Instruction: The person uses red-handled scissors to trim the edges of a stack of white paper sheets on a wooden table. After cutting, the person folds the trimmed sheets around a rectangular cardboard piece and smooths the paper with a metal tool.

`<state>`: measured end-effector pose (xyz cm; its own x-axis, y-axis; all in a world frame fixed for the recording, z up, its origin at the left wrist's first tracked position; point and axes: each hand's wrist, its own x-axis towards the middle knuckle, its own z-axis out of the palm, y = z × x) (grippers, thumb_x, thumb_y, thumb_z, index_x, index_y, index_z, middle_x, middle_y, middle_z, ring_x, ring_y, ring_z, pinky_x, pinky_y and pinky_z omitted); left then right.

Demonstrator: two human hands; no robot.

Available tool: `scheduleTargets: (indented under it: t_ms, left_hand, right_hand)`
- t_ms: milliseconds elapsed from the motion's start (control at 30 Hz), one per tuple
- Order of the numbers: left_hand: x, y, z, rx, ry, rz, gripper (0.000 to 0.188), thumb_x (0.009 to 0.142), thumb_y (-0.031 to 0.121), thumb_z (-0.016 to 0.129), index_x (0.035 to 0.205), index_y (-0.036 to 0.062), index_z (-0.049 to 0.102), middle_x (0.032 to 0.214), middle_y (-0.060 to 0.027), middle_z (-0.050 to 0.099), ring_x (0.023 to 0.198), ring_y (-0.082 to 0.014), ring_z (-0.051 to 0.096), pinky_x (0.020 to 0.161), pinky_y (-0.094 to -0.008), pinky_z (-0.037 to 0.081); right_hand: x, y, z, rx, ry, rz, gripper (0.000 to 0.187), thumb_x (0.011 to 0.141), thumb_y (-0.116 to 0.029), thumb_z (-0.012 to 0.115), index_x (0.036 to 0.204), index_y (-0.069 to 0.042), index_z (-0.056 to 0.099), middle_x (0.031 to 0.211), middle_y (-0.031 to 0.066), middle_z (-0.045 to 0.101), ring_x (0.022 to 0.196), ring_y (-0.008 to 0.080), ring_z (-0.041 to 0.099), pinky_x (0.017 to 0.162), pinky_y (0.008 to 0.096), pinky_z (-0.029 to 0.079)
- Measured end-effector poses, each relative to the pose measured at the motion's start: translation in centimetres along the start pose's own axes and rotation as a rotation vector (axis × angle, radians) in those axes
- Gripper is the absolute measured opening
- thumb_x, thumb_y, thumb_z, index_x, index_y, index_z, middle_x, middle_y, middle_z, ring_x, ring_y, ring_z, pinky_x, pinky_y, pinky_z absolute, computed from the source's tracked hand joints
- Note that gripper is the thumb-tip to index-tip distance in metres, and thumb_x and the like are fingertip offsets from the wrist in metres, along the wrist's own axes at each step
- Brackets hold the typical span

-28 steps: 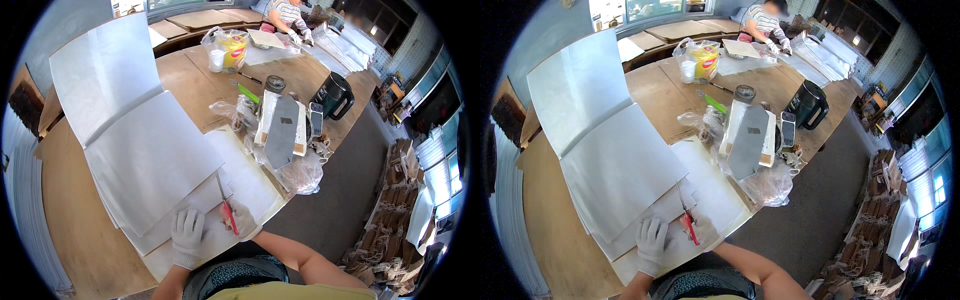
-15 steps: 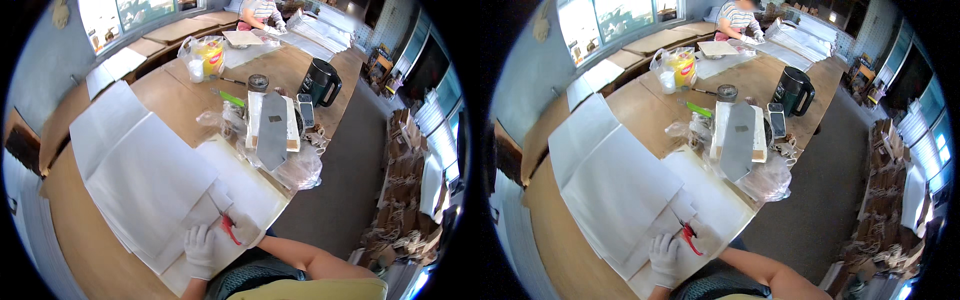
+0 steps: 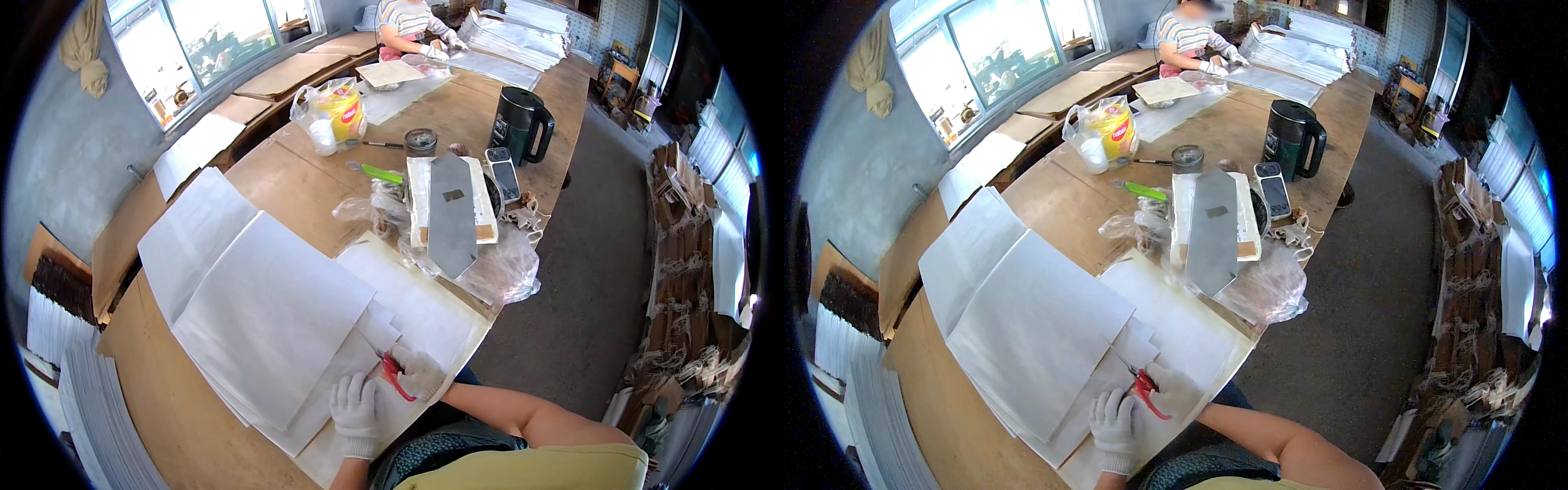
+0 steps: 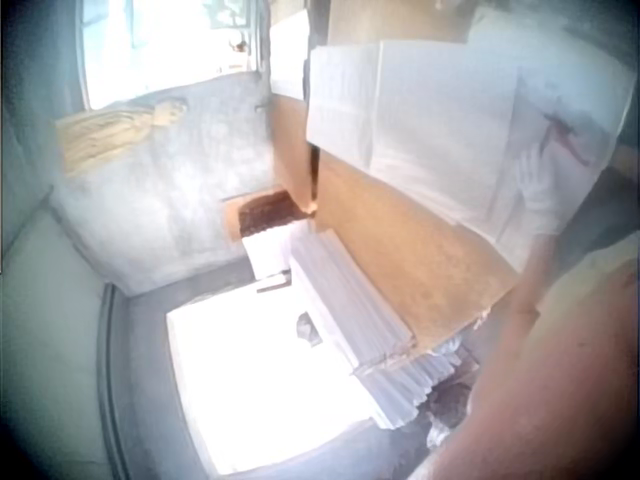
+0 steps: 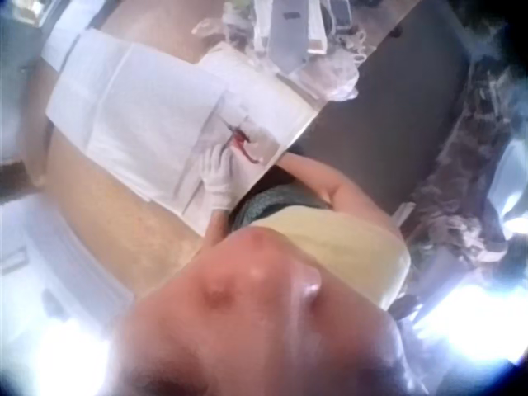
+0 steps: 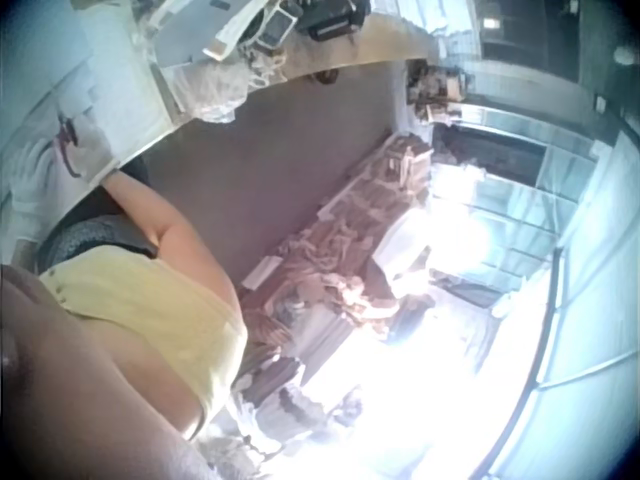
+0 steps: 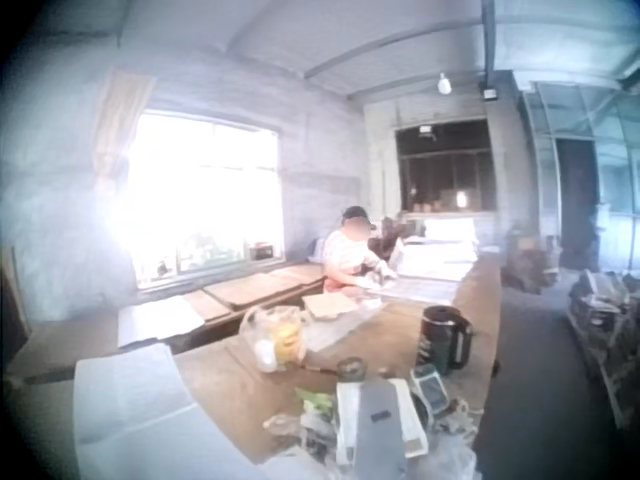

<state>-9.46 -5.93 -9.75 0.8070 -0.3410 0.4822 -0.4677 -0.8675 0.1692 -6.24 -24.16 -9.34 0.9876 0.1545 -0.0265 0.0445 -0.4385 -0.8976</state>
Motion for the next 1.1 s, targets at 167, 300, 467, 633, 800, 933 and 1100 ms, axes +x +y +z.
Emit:
scheduleTargets:
  t_ms: [167,300,467,633,800,933,1100]
  left_hand:
    - [-0.5,-0.4,0.6,-0.043,-0.005,0.010,0.022,0.079,0.016,0.071,0.099,0.0137,0.065,0.119,-0.0054,0.061,0.115,-0.0296,0.056,0.102,-0.0497,0.042]
    - [-0.4,0.0,0.2,-0.004,0.006,-0.001,0.022,0.078,0.015,0.071,0.099,0.0130,0.065,0.117,-0.0061,0.062,0.114,-0.0305,0.057,0.102,-0.0498,0.042]
    - [0.0,0.4,-0.5,-0.037,0.009,0.008,0.023,0.077,0.014,0.071,0.099,0.0109,0.065,0.117,-0.0078,0.062,0.113,-0.0312,0.057,0.101,-0.0508,0.043]
    - [-0.2,0.3,0.1,-0.061,0.013,0.007,0.024,0.077,0.013,0.070,0.101,0.0108,0.065,0.117,-0.0074,0.062,0.114,-0.0313,0.057,0.101,-0.0503,0.043]
    - [-0.2,0.2,0.1,0.003,-0.002,0.022,0.022,0.078,0.014,0.070,0.100,0.0112,0.065,0.116,-0.0069,0.062,0.114,-0.0303,0.057,0.100,-0.0491,0.044]
    - [0.0,0.4,-0.3,0.012,0.011,0.022,0.022,0.078,0.014,0.070,0.098,0.0113,0.065,0.116,-0.0068,0.062,0.113,-0.0300,0.058,0.099,-0.0488,0.045]
    - [-0.1,0.1,0.2,-0.078,0.016,0.030,0.022,0.076,0.014,0.071,0.097,0.0114,0.065,0.116,-0.0070,0.062,0.113,-0.0300,0.058,0.098,-0.0494,0.044]
  right_hand:
    - [0.0,0.1,0.2,-0.001,0.011,-0.031,0.016,0.085,-0.011,0.054,0.100,-0.005,0.053,0.076,0.0259,0.060,0.076,0.0471,0.061,0.067,0.0535,0.046]
    - [0.0,0.4,0.5,0.024,0.031,-0.042,0.016,0.085,-0.012,0.055,0.099,-0.004,0.053,0.076,0.0259,0.060,0.075,0.0470,0.061,0.066,0.0535,0.046]
    - [0.0,0.1,0.0,-0.010,0.034,-0.054,0.017,0.085,-0.014,0.056,0.098,-0.004,0.053,0.077,0.0260,0.060,0.076,0.0471,0.061,0.067,0.0534,0.046]
    - [0.0,0.6,0.1,-0.018,0.048,-0.062,0.016,0.085,-0.014,0.056,0.097,-0.003,0.053,0.077,0.0259,0.060,0.077,0.0470,0.061,0.068,0.0526,0.046]
    - [0.0,0.4,0.1,0.052,0.026,-0.041,0.019,0.083,-0.012,0.056,0.100,-0.003,0.055,0.083,0.0275,0.061,0.080,0.0466,0.062,0.070,0.0505,0.048]
    - [0.1,-0.2,-0.1,0.008,0.023,-0.053,0.016,0.085,-0.013,0.057,0.097,-0.002,0.054,0.081,0.0260,0.062,0.079,0.0459,0.062,0.069,0.0508,0.047]
    - [-0.1,-0.1,0.0,0.032,0.020,-0.042,0.017,0.086,-0.015,0.057,0.097,-0.003,0.054,0.081,0.0252,0.062,0.080,0.0452,0.062,0.069,0.0504,0.046]
